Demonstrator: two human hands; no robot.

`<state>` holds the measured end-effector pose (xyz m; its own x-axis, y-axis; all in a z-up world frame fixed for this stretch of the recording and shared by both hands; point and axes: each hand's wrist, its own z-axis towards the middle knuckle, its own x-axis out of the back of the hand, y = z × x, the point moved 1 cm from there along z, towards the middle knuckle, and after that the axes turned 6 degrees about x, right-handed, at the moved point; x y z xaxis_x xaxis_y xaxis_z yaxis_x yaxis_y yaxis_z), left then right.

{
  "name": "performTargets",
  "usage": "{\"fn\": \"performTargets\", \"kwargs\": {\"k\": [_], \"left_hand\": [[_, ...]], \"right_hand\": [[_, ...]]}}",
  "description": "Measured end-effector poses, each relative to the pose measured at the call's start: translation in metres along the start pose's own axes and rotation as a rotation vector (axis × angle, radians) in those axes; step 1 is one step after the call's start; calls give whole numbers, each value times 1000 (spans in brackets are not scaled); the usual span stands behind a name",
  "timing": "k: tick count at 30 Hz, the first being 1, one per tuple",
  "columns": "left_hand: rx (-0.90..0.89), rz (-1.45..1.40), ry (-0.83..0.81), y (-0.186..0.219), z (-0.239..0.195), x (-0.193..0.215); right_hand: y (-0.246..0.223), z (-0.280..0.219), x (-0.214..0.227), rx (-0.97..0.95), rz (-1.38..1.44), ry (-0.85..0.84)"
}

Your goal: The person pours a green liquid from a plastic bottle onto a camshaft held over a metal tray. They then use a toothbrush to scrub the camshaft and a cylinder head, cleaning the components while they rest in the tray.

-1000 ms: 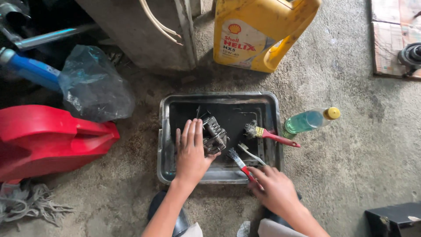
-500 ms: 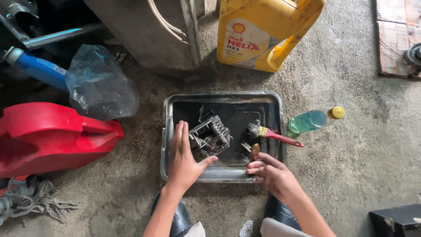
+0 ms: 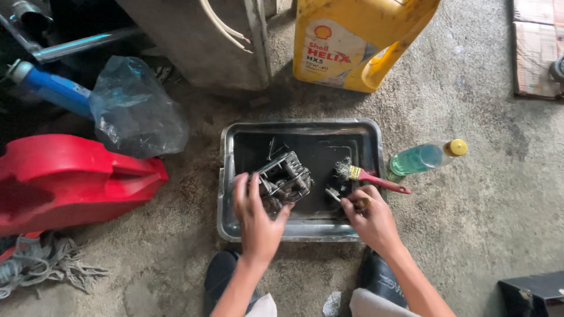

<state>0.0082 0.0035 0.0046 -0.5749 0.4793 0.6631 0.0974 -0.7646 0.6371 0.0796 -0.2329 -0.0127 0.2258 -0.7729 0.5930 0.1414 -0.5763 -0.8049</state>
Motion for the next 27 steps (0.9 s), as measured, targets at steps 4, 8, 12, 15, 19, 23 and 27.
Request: {"fn": "performTargets", "kwargs": {"k": [4,8,12,15,19,23,27], "left_hand": [[-99,-112,-107,5,-49,-1],[-331,-22,-661,30,-51,-46],[-717,252,-511,92,37,-59],[-779,491,-692,107,114,-100],[-850,732,-954,73,90,-207],[-848,1288,-1250,36,65,-258],[-841,1360,-1313,7,37,-270]], "right_hand": [[-6,13,-2,-80,5,15],[4,6,4,-146,94,101],[17,-9,12,-173,175,196],[15,-29,12,-119,120,166],[10,-43,4,-62,84,146],[12,-41,12,-53,142,163],[17,-47,24,-93,179,121]]}}
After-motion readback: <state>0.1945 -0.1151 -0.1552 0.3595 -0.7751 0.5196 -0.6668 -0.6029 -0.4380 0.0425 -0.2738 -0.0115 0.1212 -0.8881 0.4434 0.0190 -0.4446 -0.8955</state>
